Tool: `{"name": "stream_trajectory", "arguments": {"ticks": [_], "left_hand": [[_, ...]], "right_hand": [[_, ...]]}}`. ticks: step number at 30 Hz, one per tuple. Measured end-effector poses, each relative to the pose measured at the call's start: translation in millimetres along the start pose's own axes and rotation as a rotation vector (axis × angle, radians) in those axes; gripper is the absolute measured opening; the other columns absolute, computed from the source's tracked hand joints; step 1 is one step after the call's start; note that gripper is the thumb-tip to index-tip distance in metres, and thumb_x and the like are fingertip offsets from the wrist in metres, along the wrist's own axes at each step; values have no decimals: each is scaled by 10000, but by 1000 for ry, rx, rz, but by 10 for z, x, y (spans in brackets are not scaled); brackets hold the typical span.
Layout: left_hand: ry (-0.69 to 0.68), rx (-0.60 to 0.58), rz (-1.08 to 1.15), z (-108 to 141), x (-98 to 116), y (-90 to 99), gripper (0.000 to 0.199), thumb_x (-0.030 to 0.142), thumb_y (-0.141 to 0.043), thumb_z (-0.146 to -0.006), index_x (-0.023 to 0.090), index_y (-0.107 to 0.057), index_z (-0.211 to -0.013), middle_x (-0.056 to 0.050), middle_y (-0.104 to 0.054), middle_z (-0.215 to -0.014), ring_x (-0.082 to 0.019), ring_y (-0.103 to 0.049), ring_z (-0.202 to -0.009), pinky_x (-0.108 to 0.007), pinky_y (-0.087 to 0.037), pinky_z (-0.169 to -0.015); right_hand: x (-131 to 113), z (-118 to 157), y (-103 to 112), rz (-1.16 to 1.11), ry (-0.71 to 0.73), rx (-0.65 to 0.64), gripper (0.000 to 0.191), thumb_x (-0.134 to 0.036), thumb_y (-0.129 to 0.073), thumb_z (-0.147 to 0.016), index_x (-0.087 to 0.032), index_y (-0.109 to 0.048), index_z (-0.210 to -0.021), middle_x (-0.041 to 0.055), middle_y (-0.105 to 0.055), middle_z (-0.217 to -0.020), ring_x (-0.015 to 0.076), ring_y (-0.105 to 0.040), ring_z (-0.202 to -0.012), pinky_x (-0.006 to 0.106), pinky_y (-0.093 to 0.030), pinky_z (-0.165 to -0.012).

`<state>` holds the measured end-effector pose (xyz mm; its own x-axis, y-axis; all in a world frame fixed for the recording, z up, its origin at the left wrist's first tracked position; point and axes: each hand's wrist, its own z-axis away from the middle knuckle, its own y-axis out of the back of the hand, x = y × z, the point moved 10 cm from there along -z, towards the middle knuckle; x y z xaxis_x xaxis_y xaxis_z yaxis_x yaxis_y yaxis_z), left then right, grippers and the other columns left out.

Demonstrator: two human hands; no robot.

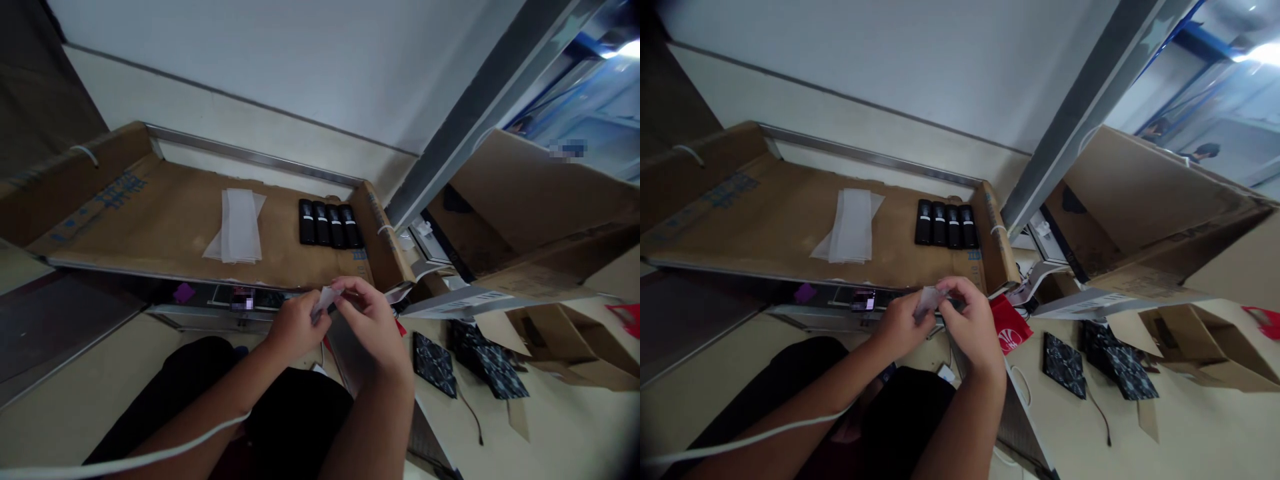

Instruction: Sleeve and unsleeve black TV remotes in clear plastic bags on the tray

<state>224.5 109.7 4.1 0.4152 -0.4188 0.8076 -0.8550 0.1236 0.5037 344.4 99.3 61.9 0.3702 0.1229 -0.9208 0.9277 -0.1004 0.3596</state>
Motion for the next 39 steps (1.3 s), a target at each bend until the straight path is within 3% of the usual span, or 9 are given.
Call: {"name": "stream_trajectory", "arguments": {"ticks": [9, 16, 22, 28, 39], "left_hand": [[-48, -101, -248, 55, -23, 5, 65, 158, -538, -809, 201, -569, -846, -28, -661, -820, -194, -649, -766, -284, -397, -644], [-36, -130, -236, 60, -70, 37, 68, 176, -544, -822, 194, -577, -879, -54, -673, -868, -226, -661, -810, -308, -442, -689], [-15, -121, 335, 32, 26, 91, 377, 145, -584, -823, 196, -548, -1194, -58, -692, -1094, -196, -666, -973, -292, -493, -821], [49, -184, 627, 12, 19, 23, 389, 179, -660, -813, 164, -569, -1190, -91, -661, -1188, -216, -633, -1062, -324, -482, -910], [272, -450, 1149, 71, 49, -200, 366, 222, -774, -686, 145, -676, -1031, -54, -676, -953, -186, -637, -886, -274, -483, -778]], "right_hand": [[28, 49, -117, 171, -39, -118, 236, -118, -540, -743, -215, -628, -939, 13, -671, -967, 185, -625, -944, 318, -479, -886], [-40, 77, -191, 219, 11, -182, 157, -128, -585, -761, -222, -684, -839, 24, -674, -1017, 187, -627, -984, 340, -461, -935], [-149, 85, -265, 190, 5, -225, 217, -123, -583, -785, -238, -753, -853, 46, -664, -1124, 193, -613, -1110, 363, -421, -1039], [-203, 91, -300, 246, 27, -241, 263, -107, -573, -816, -258, -775, -889, 68, -628, -1294, 229, -457, -1360, 432, -333, -1134], [-301, 115, -502, 194, 43, -370, 323, -79, -519, -861, -270, -776, -901, 51, -711, -1158, 223, -482, -1347, 451, -362, -1124]]}}
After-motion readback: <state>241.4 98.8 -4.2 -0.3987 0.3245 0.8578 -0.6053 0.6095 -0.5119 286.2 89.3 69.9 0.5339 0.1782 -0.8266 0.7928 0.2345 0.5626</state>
